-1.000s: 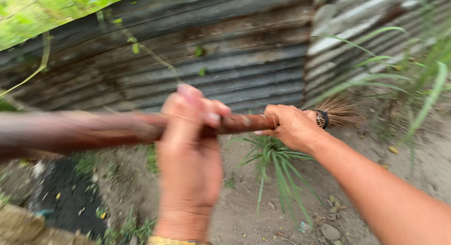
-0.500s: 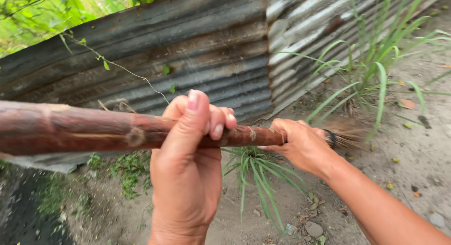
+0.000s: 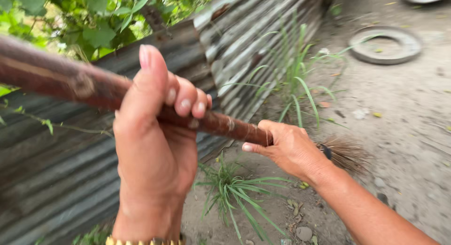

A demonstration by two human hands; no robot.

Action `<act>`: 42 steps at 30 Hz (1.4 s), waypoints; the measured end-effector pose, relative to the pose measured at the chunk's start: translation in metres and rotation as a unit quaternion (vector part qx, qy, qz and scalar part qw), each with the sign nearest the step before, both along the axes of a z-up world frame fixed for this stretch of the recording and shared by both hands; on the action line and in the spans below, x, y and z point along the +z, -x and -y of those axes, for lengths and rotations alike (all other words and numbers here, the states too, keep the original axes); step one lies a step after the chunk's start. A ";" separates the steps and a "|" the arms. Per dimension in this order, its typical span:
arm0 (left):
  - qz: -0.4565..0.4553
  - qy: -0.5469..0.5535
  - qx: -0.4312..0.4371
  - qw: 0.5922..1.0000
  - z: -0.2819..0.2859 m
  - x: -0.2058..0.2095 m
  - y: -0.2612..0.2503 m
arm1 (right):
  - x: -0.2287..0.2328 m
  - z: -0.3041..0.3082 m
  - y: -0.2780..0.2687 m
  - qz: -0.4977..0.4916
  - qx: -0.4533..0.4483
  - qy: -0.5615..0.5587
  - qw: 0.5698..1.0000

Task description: The person sweeps a dirt yard with a traditional broom, moving debris and leaves along a narrow path beside a drainage ditch. The person continues sweeping near a corrugated metal fence and around scattered objects on the ground.

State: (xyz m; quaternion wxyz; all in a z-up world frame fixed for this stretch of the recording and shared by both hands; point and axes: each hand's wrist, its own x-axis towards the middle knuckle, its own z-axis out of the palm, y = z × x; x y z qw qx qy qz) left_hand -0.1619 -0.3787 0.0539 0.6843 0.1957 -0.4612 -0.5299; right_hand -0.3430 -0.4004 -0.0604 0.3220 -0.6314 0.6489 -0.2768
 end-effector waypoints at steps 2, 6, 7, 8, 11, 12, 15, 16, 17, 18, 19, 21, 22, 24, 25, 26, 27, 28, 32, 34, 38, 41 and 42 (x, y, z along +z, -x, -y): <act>-0.021 0.013 -0.047 0.999 0.001 0.006 -0.009 | 0.014 -0.016 -0.005 0.059 -0.025 0.004 0.998; 0.005 0.016 -0.128 0.992 0.006 0.016 -0.010 | 0.034 -0.057 -0.012 0.049 -0.118 -0.031 0.991; 0.026 0.005 -0.134 0.991 0.003 0.018 -0.009 | 0.036 -0.071 -0.013 0.052 -0.136 -0.046 0.988; 0.048 -0.005 -0.141 0.989 0.001 0.020 -0.005 | 0.037 -0.085 -0.011 0.055 -0.155 -0.061 0.985; 0.054 -0.039 -0.233 0.970 0.003 0.020 0.016 | 0.041 -0.124 -0.003 0.059 -0.209 -0.079 0.973; 0.053 -0.046 -0.254 0.965 0.001 0.017 0.025 | 0.040 -0.136 -0.001 0.055 -0.231 -0.085 0.968; 0.046 -0.078 -0.308 0.947 -0.004 -0.002 0.052 | 0.030 -0.170 0.004 0.049 -0.296 -0.134 0.944; 0.041 -0.094 -0.323 0.941 -0.008 -0.012 0.063 | 0.025 -0.181 0.007 0.052 -0.321 -0.170 0.930; 0.037 -0.109 -0.332 0.936 -0.013 -0.021 0.072 | 0.017 -0.192 0.009 0.055 -0.340 -0.205 0.916; 0.037 -0.128 -0.346 0.929 -0.020 -0.031 0.083 | 0.008 -0.202 0.013 0.064 -0.362 -0.212 0.905; 0.039 -0.149 -0.355 0.922 -0.029 -0.041 0.092 | -0.004 -0.213 0.016 0.074 -0.381 -0.221 0.895; 0.044 -0.177 -0.374 0.909 -0.051 -0.057 0.104 | -0.032 -0.232 0.022 0.086 -0.402 -0.210 0.887; 0.047 -0.184 -0.385 0.903 -0.064 -0.061 0.108 | -0.046 -0.241 0.023 0.088 -0.405 -0.189 0.890; 0.076 -0.170 -0.382 0.905 -0.089 -0.061 0.114 | -0.067 -0.243 0.025 0.095 -0.409 -0.164 0.892; 0.103 -0.147 -0.367 0.913 -0.102 -0.057 0.115 | -0.072 -0.240 0.026 0.100 -0.411 -0.158 0.892; 0.129 -0.124 -0.353 0.919 -0.112 -0.050 0.112 | -0.072 -0.238 0.026 0.105 -0.412 -0.152 0.892; 0.157 -0.075 -0.321 0.931 -0.114 -0.039 0.107 | -0.069 -0.233 0.024 0.112 -0.398 -0.091 0.906; 0.184 -0.027 -0.288 0.939 -0.113 -0.027 0.102 | -0.061 -0.224 0.021 0.120 -0.382 -0.029 0.916; 0.159 0.088 -0.280 0.943 -0.103 0.032 0.080 | -0.001 -0.208 0.007 0.159 -0.361 0.001 0.919; 0.108 0.107 -0.325 0.933 -0.102 0.048 0.074 | 0.028 -0.217 0.007 0.129 -0.357 -0.013 0.925; 0.082 0.016 -0.322 0.943 -0.111 0.037 0.086 | 0.038 -0.259 0.011 0.097 -0.392 -0.121 0.907; 0.047 -0.136 -0.370 0.918 -0.134 -0.007 0.117 | -0.003 -0.307 0.026 0.090 -0.404 -0.169 0.895; 0.051 -0.186 -0.377 0.906 -0.147 -0.026 0.128 | -0.023 -0.325 0.032 0.091 -0.414 -0.176 0.889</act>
